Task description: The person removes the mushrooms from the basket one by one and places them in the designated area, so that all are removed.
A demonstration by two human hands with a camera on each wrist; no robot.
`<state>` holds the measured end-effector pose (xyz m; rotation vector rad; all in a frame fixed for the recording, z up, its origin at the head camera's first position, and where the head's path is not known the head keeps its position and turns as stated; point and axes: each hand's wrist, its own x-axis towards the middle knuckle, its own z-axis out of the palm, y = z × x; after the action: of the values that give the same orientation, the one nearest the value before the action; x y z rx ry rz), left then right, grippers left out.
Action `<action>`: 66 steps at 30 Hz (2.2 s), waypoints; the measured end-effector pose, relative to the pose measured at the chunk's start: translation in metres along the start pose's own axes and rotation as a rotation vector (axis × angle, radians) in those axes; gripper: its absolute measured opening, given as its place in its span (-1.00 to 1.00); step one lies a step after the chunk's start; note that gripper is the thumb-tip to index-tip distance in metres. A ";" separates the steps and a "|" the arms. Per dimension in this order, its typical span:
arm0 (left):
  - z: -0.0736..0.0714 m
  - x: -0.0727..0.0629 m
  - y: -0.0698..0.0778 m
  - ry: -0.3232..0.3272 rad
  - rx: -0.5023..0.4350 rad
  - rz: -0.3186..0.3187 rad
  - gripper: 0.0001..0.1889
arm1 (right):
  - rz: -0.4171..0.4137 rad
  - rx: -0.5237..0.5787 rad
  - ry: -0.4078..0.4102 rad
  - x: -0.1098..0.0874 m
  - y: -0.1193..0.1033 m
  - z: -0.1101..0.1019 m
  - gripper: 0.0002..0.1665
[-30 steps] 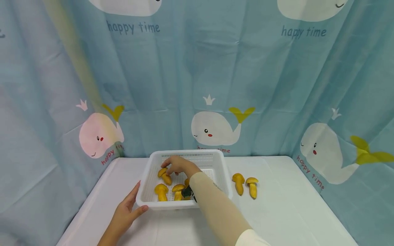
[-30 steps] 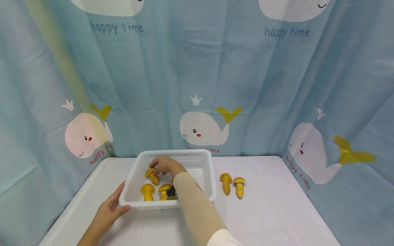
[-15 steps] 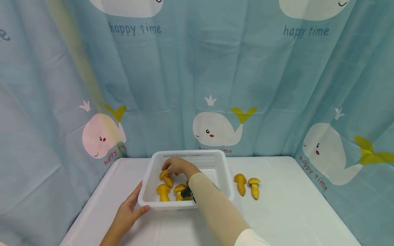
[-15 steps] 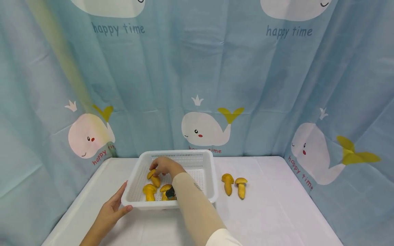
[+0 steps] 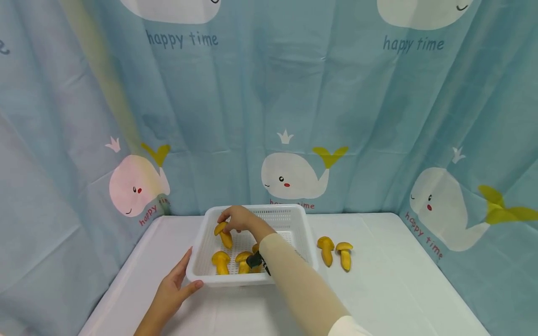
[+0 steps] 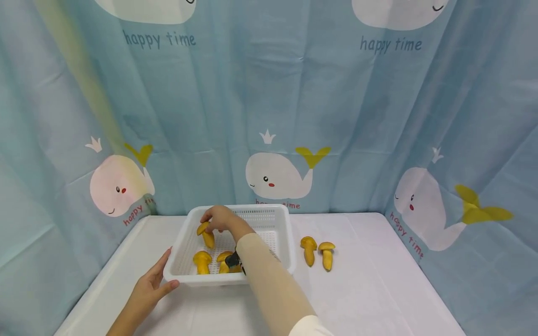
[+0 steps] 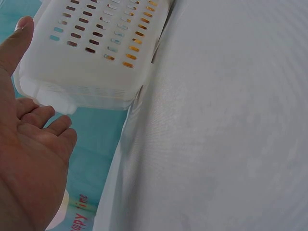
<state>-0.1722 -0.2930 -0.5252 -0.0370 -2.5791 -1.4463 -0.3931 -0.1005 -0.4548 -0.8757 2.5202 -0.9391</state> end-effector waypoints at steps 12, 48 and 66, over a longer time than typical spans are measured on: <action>-0.005 0.001 -0.001 -0.020 -0.014 0.022 -0.05 | -0.070 0.021 0.041 -0.028 -0.019 -0.036 -0.60; -0.004 0.001 0.002 -0.012 0.001 0.019 -0.04 | -0.146 0.178 0.396 -0.211 -0.003 -0.085 -0.58; -0.004 0.000 0.002 -0.002 -0.012 0.038 -0.05 | -0.191 0.191 0.549 -0.290 0.046 -0.084 -0.54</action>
<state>-0.1716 -0.2953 -0.5219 -0.0879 -2.5573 -1.4493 -0.2315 0.1526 -0.4023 -0.9051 2.7436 -1.6443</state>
